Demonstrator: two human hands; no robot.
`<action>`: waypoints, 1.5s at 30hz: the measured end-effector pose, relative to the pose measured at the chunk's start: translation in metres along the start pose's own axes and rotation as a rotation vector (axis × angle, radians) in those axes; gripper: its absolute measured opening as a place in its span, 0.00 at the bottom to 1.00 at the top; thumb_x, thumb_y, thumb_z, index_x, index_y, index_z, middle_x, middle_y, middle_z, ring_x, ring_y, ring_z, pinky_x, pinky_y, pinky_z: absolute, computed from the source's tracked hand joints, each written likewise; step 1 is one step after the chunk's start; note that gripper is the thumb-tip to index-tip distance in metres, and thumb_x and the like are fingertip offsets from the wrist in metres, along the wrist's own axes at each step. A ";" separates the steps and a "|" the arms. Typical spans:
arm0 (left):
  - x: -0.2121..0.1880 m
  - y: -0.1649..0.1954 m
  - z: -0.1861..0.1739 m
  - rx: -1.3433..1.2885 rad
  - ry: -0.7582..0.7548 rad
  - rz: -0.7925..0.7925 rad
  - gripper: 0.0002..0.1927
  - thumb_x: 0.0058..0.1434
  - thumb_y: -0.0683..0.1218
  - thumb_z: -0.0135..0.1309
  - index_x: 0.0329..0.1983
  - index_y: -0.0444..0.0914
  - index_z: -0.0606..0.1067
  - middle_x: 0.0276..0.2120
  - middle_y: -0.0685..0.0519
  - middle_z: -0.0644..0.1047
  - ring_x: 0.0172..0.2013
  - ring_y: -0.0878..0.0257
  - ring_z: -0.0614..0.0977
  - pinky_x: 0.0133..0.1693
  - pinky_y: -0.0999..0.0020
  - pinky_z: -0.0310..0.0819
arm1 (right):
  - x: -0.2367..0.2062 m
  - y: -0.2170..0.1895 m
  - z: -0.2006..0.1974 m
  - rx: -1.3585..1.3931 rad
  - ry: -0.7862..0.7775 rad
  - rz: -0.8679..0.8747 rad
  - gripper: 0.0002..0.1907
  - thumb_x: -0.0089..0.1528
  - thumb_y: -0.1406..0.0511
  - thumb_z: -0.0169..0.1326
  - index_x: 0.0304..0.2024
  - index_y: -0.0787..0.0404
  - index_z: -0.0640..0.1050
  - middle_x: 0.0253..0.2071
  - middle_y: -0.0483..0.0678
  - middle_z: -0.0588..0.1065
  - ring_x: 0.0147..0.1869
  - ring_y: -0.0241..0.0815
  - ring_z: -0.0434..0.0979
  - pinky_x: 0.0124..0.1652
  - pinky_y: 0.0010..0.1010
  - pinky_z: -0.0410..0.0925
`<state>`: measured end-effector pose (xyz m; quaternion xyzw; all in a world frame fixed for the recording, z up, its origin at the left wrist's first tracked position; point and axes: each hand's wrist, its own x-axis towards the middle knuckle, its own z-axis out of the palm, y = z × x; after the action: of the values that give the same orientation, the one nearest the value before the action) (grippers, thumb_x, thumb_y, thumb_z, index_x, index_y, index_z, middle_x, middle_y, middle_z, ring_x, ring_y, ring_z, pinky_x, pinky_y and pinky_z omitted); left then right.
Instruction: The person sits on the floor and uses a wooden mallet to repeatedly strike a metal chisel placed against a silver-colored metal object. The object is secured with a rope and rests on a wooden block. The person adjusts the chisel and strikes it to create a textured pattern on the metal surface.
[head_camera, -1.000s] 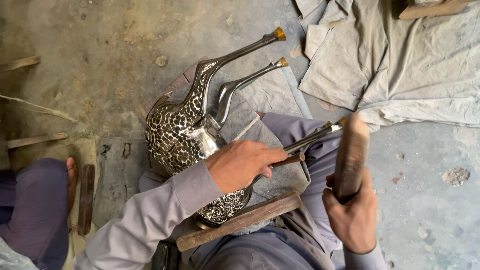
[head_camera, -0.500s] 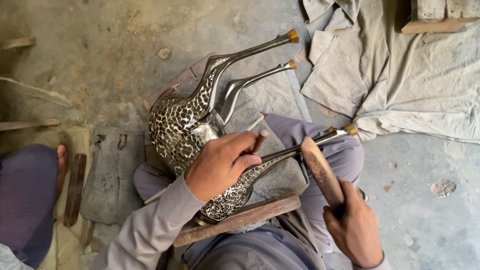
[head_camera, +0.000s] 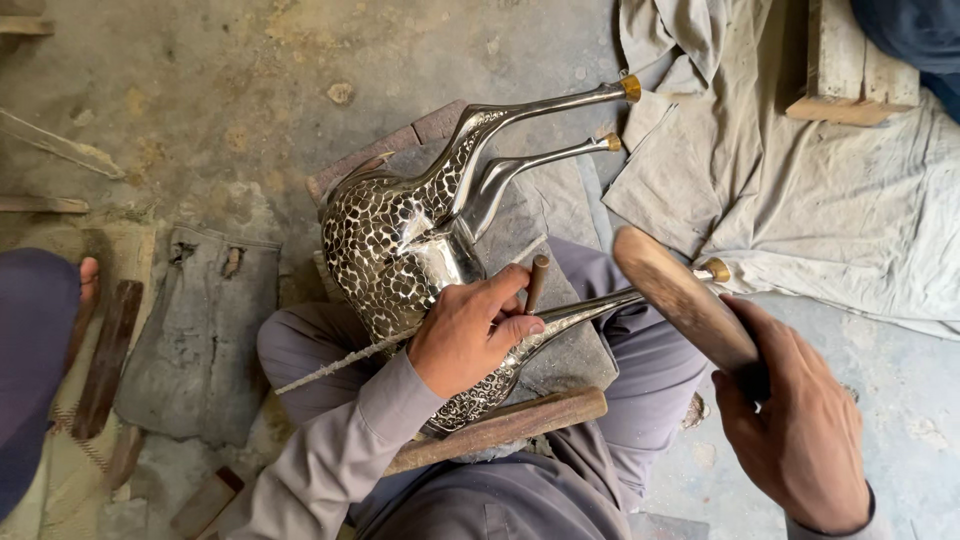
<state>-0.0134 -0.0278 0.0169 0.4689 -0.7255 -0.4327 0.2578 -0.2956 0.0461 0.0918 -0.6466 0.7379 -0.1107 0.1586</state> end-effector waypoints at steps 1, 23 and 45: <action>0.000 0.003 0.000 -0.007 0.012 0.039 0.17 0.60 0.47 0.63 0.48 0.36 0.73 0.27 0.47 0.82 0.26 0.55 0.86 0.27 0.60 0.77 | 0.003 -0.004 -0.003 -0.009 0.017 -0.025 0.34 0.54 0.69 0.59 0.65 0.54 0.70 0.48 0.54 0.78 0.48 0.58 0.79 0.43 0.45 0.70; 0.009 0.020 -0.002 0.036 -0.071 0.101 0.13 0.61 0.42 0.61 0.43 0.35 0.70 0.29 0.45 0.78 0.29 0.50 0.84 0.28 0.56 0.75 | 0.025 0.009 -0.004 0.052 0.032 -0.153 0.34 0.52 0.71 0.54 0.62 0.62 0.66 0.38 0.55 0.79 0.37 0.56 0.79 0.37 0.44 0.69; 0.014 0.020 -0.004 0.084 -0.123 0.121 0.15 0.61 0.43 0.61 0.47 0.35 0.72 0.30 0.44 0.79 0.31 0.48 0.85 0.29 0.54 0.77 | 0.019 0.012 -0.005 0.106 -0.034 0.022 0.33 0.53 0.72 0.52 0.63 0.59 0.69 0.39 0.62 0.79 0.40 0.63 0.80 0.39 0.48 0.71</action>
<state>-0.0253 -0.0380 0.0363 0.4070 -0.7847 -0.4135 0.2184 -0.3106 0.0286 0.0904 -0.6310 0.7352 -0.1370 0.2065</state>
